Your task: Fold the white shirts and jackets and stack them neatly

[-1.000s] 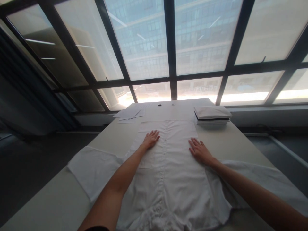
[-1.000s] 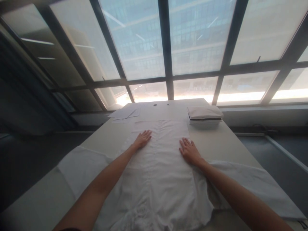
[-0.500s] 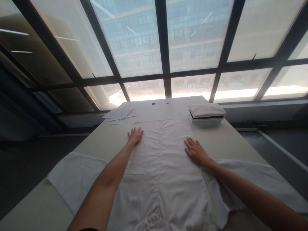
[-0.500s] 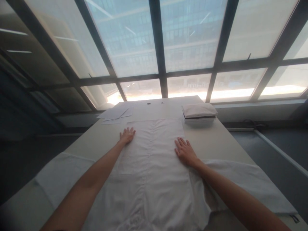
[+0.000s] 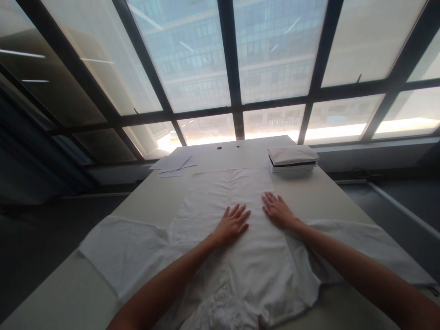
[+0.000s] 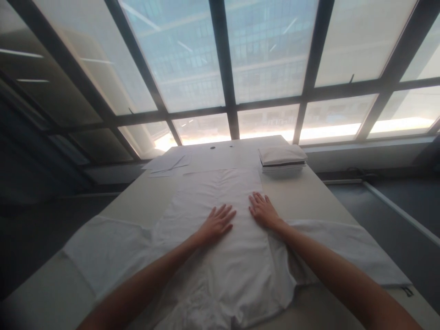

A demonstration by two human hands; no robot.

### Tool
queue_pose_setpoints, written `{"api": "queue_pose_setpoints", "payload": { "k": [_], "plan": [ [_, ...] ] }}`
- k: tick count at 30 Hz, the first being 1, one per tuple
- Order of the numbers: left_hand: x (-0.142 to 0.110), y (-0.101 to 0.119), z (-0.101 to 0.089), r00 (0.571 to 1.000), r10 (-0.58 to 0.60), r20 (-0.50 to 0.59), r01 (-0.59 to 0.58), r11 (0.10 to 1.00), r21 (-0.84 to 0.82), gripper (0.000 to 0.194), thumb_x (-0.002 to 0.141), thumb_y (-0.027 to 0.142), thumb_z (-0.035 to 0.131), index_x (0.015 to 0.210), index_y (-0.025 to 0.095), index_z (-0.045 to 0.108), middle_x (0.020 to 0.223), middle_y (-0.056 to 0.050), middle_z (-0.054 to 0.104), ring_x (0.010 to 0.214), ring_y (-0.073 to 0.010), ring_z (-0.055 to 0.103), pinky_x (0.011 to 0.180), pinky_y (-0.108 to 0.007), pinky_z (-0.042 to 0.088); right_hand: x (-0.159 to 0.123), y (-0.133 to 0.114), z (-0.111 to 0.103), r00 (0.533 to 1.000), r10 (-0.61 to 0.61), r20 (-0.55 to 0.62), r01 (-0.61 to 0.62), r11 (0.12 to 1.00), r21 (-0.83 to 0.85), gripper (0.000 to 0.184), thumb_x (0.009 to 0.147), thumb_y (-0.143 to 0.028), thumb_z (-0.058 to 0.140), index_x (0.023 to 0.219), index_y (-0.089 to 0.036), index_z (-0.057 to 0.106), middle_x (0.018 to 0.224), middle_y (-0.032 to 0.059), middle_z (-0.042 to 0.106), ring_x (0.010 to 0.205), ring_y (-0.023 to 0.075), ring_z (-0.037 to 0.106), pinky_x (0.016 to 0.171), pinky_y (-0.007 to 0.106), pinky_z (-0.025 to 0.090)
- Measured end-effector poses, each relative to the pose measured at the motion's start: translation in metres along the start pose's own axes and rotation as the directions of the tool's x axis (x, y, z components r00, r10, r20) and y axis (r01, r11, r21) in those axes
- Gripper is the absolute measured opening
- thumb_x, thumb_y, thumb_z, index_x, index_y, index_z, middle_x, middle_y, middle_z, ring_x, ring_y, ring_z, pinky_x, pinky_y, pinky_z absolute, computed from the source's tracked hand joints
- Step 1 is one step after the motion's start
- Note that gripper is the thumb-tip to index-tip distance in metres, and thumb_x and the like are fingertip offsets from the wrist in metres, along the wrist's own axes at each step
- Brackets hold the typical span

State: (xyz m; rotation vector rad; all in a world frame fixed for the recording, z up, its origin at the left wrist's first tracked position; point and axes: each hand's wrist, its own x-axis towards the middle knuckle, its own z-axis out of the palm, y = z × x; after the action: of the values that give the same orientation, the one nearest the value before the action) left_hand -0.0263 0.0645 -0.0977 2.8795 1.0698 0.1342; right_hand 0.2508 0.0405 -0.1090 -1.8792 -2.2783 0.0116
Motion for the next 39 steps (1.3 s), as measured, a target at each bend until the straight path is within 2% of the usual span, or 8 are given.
{"api": "queue_pose_setpoints", "payload": {
  "k": [5, 8, 15, 21, 26, 30, 35, 39],
  "plan": [
    [0.013, -0.053, -0.024, 0.9, -0.409, -0.152, 0.415, 0.91, 0.012, 0.055, 0.105, 0.038, 0.028, 0.155, 0.018, 0.036, 0.161, -0.011, 0.034, 0.151, -0.0272, 0.024, 0.122, -0.05, 0.02, 0.0, 0.0, -0.001, 1.0, 0.002, -0.006, -0.002, 1.0, -0.004, 0.059, 0.102, -0.039, 0.028, 0.155, -0.013, 0.036, 0.163, 0.0135, 0.028, 0.15, 0.0254, 0.024, 0.121, 0.049, 0.018],
    [0.011, -0.065, -0.027, 0.844, -0.507, -0.174, 0.506, 0.861, -0.051, 0.054, 0.104, 0.032, 0.028, 0.152, 0.009, 0.039, 0.156, -0.014, 0.042, 0.147, -0.023, 0.033, 0.122, -0.039, 0.025, -0.001, 0.0, -0.001, 1.0, 0.005, -0.007, -0.005, 1.0, 0.003, 0.059, 0.103, -0.04, 0.027, 0.155, -0.014, 0.036, 0.163, 0.0134, 0.028, 0.15, 0.025, 0.025, 0.121, 0.048, 0.018],
    [-0.013, -0.017, -0.002, 0.972, -0.228, -0.054, 0.227, 0.973, -0.034, 0.055, 0.104, 0.044, 0.035, 0.156, 0.027, 0.034, 0.163, -0.006, 0.031, 0.152, -0.0276, 0.023, 0.121, -0.055, 0.021, -0.001, -0.003, -0.013, 1.0, 0.007, 0.03, -0.008, 0.998, 0.058, 0.058, 0.102, -0.038, 0.033, 0.154, -0.013, 0.036, 0.163, 0.015, 0.028, 0.151, 0.0254, 0.024, 0.121, 0.049, 0.018],
    [-0.016, -0.007, 0.001, 0.981, -0.18, -0.067, 0.178, 0.983, -0.036, 0.055, 0.104, 0.045, 0.035, 0.155, 0.024, 0.038, 0.162, -0.007, 0.032, 0.151, -0.0283, 0.023, 0.121, -0.055, 0.02, -0.023, 0.026, -0.036, 0.998, 0.064, -0.002, -0.062, 0.979, 0.194, 0.056, 0.097, -0.029, 0.044, 0.151, -0.015, 0.042, 0.162, 0.0154, 0.03, 0.15, 0.0262, 0.025, 0.12, 0.049, 0.022],
    [-0.016, -0.011, 0.003, 0.981, -0.161, -0.107, 0.158, 0.987, -0.035, 0.053, 0.104, 0.043, 0.036, 0.153, 0.022, 0.041, 0.16, -0.008, 0.035, 0.15, -0.0285, 0.026, 0.121, -0.054, 0.022, -0.084, 0.092, -0.044, 0.968, 0.199, -0.151, -0.168, 0.967, 0.193, 0.048, 0.092, -0.024, 0.049, 0.138, -0.011, 0.057, 0.149, 0.0185, 0.05, 0.139, 0.0266, 0.045, 0.116, 0.041, 0.032],
    [-0.016, -0.013, 0.007, 0.979, -0.144, -0.143, 0.141, 0.99, -0.029, 0.053, 0.103, 0.042, 0.037, 0.152, 0.023, 0.044, 0.16, -0.008, 0.036, 0.15, -0.0283, 0.028, 0.12, -0.054, 0.024, -0.153, 0.137, -0.048, 0.875, 0.429, -0.224, -0.416, 0.903, 0.105, 0.037, 0.091, -0.023, 0.048, 0.121, -0.01, 0.065, 0.118, 0.0172, 0.068, 0.113, 0.0264, 0.062, 0.104, 0.038, 0.043],
    [-0.014, -0.014, 0.009, 0.977, -0.149, -0.153, 0.148, 0.989, -0.021, 0.052, 0.103, 0.042, 0.039, 0.151, 0.024, 0.045, 0.159, -0.006, 0.038, 0.149, -0.0279, 0.029, 0.12, -0.053, 0.025, -0.223, 0.145, -0.051, 0.784, 0.597, -0.171, -0.62, 0.766, -0.169, 0.039, 0.092, -0.04, 0.054, 0.108, -0.007, 0.066, 0.1, 0.0219, 0.067, 0.095, 0.034, 0.066, 0.085, 0.042, 0.049],
    [-0.013, -0.014, 0.009, 0.978, -0.15, -0.144, 0.148, 0.989, -0.023, 0.052, 0.102, 0.042, 0.039, 0.151, 0.024, 0.044, 0.16, -0.006, 0.036, 0.15, -0.0286, 0.028, 0.12, -0.054, 0.025, -0.235, 0.137, -0.05, 0.758, 0.647, -0.081, -0.645, 0.726, -0.24, 0.03, 0.093, -0.032, 0.051, 0.094, -0.007, 0.067, 0.087, 0.0229, 0.068, 0.083, 0.0341, 0.069, 0.072, 0.04, 0.049]
  ]
}}
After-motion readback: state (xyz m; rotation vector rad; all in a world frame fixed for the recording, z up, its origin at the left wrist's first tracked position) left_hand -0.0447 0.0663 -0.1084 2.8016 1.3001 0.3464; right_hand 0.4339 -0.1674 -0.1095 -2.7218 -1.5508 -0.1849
